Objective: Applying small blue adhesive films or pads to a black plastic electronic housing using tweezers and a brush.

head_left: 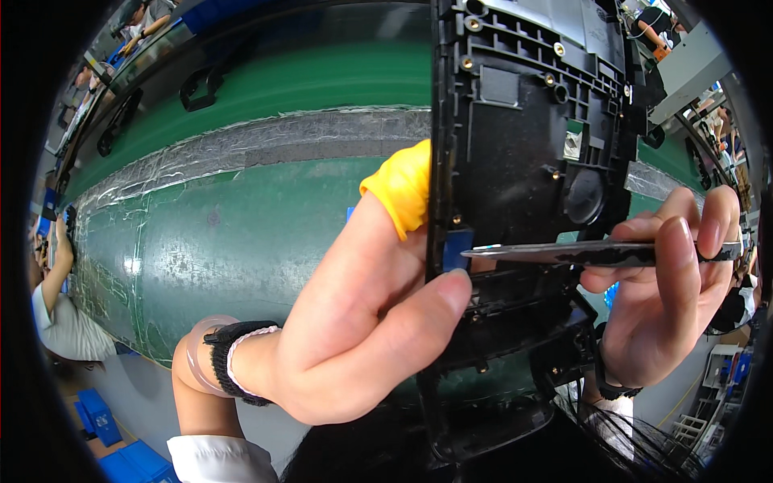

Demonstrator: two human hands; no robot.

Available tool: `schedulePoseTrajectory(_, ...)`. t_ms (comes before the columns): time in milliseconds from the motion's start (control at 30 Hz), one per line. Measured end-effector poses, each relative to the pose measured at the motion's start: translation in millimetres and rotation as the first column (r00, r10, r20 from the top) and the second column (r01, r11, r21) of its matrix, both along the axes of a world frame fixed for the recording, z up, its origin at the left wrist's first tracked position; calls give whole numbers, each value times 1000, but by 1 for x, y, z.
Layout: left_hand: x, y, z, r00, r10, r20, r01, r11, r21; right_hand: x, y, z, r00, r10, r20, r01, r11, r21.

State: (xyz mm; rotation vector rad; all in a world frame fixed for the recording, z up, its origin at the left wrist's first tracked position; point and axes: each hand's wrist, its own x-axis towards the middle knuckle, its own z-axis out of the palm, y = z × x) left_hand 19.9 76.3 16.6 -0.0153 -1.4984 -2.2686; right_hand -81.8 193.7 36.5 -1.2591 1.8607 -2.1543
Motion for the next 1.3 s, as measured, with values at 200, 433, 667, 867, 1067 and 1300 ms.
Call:
schedulePoseTrajectory(200,0,0,6,998,1,59,-5,997,71,0,1,1,998,53,28,-53,998,21)
schedulePoseTrajectory(433,0,0,6,998,-36,43,27,982,188,-22,11,-4,961,265,-74,-275,937,-214)
schedulePoseTrajectory(667,0,-2,2,1000,10,-15,-8,996,84,-30,10,2,967,227,-112,-233,971,-44)
schedulePoseTrajectory(867,2,-7,0,1000,5,23,-4,999,-48,-9,-7,10,922,388,-4,-388,922,-2)
schedulePoseTrajectory(1067,2,-25,4,972,-58,229,136,930,-341,-29,10,3,970,112,-215,-74,982,176)
schedulePoseTrajectory(1300,1,-26,2,977,-61,206,134,922,-363,-29,8,2,964,152,-217,-102,969,224)
